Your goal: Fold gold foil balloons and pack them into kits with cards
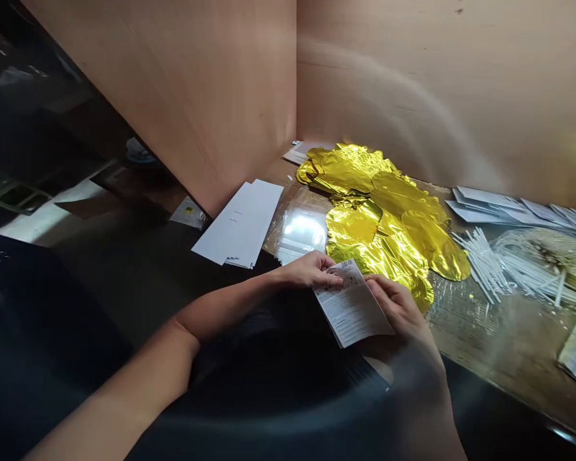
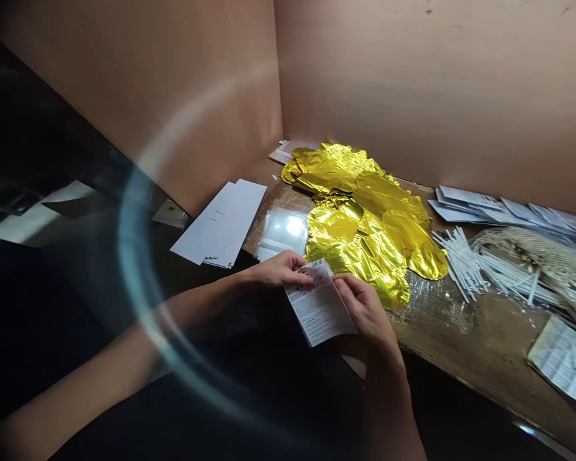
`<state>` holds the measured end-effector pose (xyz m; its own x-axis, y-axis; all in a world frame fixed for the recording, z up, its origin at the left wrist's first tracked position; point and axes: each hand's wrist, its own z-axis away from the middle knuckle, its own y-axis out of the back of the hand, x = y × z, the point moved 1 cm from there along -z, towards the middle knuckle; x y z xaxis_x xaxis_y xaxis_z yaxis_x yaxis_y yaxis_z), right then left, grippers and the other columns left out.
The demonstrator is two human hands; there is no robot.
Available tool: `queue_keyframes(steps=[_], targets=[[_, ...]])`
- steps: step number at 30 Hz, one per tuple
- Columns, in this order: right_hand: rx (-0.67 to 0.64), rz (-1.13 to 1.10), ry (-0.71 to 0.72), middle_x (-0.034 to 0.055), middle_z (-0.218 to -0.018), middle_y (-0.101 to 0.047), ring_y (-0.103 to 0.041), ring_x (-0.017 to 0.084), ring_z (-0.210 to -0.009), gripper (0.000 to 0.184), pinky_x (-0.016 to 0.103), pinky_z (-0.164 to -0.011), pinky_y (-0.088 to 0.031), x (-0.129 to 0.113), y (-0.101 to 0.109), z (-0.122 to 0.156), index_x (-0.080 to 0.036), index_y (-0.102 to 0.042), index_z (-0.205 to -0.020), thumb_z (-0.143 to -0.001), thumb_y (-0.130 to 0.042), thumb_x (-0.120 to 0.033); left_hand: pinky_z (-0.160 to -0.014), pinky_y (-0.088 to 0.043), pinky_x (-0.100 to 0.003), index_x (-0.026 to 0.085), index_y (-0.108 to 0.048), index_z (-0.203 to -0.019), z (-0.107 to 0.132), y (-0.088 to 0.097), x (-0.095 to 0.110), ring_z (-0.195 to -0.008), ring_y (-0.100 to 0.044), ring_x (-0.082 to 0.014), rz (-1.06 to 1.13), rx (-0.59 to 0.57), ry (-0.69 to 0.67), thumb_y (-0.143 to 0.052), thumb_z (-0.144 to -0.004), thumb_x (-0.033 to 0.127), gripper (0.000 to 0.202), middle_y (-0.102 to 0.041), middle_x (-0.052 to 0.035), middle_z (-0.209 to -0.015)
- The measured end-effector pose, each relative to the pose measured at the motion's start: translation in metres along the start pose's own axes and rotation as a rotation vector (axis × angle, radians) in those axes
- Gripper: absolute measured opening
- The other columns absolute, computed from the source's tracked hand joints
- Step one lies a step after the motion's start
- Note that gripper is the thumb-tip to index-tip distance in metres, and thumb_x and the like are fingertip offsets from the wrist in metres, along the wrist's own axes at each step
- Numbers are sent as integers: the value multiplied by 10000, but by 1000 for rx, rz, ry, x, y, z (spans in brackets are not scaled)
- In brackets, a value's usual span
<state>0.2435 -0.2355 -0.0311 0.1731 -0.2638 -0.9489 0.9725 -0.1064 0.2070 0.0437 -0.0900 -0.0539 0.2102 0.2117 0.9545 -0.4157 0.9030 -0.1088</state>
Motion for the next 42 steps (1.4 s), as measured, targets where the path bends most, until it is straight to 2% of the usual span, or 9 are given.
queue_keyframes(steps=[3,11,16,20,24,31,36,39,42], targets=[[-54,-167,-83,34,-947,-738,-659,212,-776,495,305,-694,-527,14,8,4,-259,-654,-1309,-950,-695,-599,-555,-329,-233,127,-665,-763,-16,-3,3,-602,-482,-99,-99,63,-49,-897,-705,530,468,-560,25,-669],[70,-94,90,37,-941,-716,-626,214,-835,314,298,-727,-510,46,-6,5,-206,-697,-996,-976,-666,-518,-526,-298,-228,139,-651,-681,-46,-12,3,-572,-442,-87,-353,248,-255,-702,-928,563,493,-530,20,-603],[399,-120,157,31,-868,-694,-618,205,-770,362,297,-671,-508,53,-2,-9,-215,-679,-979,-1009,-600,-567,-757,-582,-309,161,-677,-1128,-67,-43,-17,-834,-721,-199,168,461,-273,-836,-820,549,520,-771,-74,-1006],[607,505,-69,78,-872,-727,-658,241,-824,476,331,-752,-524,67,63,-16,-206,-749,-976,-1086,-421,-533,-902,-626,-422,172,-601,-1203,-66,-62,-29,-971,-765,-260,411,450,-195,-926,-736,461,638,-779,-114,-1141],[833,801,-295,258,-1252,-672,-640,348,-1126,408,439,-961,-462,80,159,-15,-120,-730,-1238,-1080,-434,-351,-896,-633,-424,170,-606,-1195,-62,-54,-30,-930,-771,-253,498,369,-118,-942,-728,416,626,-786,-115,-1125],[636,938,-486,268,-1271,-698,-664,346,-1222,322,406,-1014,-473,89,230,-26,-106,-753,-1136,-1028,-561,-342,-852,-646,-381,168,-652,-1188,-64,-42,-33,-911,-769,-240,578,234,-20,-940,-743,373,568,-792,-117,-1130],[547,974,-576,281,-986,-760,-738,379,-1001,316,447,-884,-524,97,206,0,-98,-770,-898,-968,-549,-313,-869,-642,-379,159,-672,-1176,-59,-36,-35,-917,-770,-242,648,312,-8,-933,-740,347,542,-794,-133,-1158],[552,678,-357,131,-760,-717,-690,285,-761,363,374,-713,-518,85,152,14,-168,-735,-854,-973,-526,-440,-844,-636,-376,157,-668,-1143,-59,-40,-34,-892,-760,-235,670,359,-34,-940,-723,343,534,-796,-123,-1115],[310,91,-61,38,-744,-677,-617,210,-693,366,322,-658,-503,56,77,17,-214,-677,-822,-907,-664,-571,-844,-626,-369,159,-658,-1132,-60,-49,-32,-891,-748,-224,684,374,-59,-944,-715,350,540,-790,-110,-1091]])
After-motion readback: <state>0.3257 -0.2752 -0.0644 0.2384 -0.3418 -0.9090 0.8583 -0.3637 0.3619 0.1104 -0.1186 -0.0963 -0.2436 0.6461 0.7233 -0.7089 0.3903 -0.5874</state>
